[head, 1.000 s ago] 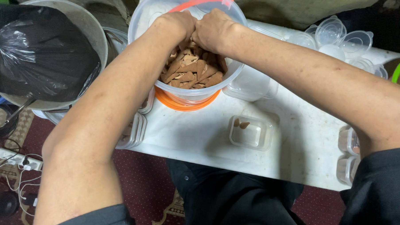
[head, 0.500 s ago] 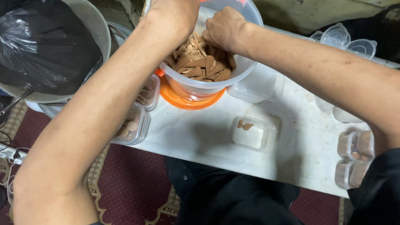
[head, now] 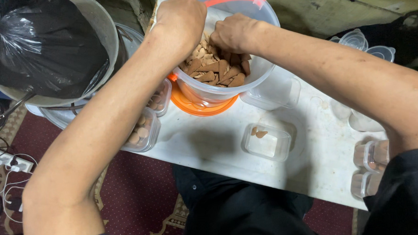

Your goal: The person puts pieces of baked bread into small plastic containers by hand.

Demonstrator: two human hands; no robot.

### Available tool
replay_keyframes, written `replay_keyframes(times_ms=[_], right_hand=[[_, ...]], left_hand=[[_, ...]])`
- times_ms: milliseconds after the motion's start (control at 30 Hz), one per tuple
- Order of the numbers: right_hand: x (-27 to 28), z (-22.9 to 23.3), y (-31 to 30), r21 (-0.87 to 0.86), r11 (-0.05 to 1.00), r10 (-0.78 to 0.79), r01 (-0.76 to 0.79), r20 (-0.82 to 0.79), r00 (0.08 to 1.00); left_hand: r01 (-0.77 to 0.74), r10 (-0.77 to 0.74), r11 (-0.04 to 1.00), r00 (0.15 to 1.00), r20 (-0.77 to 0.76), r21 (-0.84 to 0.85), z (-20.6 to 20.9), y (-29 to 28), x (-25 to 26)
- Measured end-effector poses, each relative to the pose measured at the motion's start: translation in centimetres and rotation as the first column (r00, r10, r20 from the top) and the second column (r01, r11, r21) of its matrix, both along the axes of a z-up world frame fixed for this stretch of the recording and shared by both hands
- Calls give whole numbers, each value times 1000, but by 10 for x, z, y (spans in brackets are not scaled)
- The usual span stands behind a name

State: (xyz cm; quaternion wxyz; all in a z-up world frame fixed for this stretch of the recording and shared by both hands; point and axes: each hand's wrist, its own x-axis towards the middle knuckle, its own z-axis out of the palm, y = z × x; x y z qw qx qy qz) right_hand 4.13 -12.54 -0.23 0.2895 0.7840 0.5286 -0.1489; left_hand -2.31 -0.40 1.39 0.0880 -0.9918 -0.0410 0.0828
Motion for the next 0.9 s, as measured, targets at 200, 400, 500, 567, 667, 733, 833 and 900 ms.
replay_keyframes(times_ms=[200,400,500,567,667,733,833,900], right_hand=[[4,4,-3,100,995,-20,25,-52,998],[-4,48,-64,599,794,27,100,-198,980],[-52,94,-121,728,586,-9,357,-435,900],[-83,108,-161,760,452,-9,468,-520,854],[-120,103,-219,873,241,33,423,-443,896],[-146,91,-251,741,31,60,670,-671,739],[-172,46,-283,663,10,-46,748,-747,663],[-187,28,-282,719,74,-115,691,-682,722]], left_hand=[[47,-47,999,999,9,4,4,-1,-8],[127,-117,984,990,82,-129,14,2,-17],[241,-200,914,967,154,-327,25,0,-38],[331,-244,826,939,241,-457,38,-8,-61],[546,-309,672,821,481,-501,79,-39,-108],[688,-353,554,705,616,-470,109,-63,-141],[657,-252,527,727,639,-540,98,-99,-165],[582,-277,555,803,527,-595,67,-121,-167]])
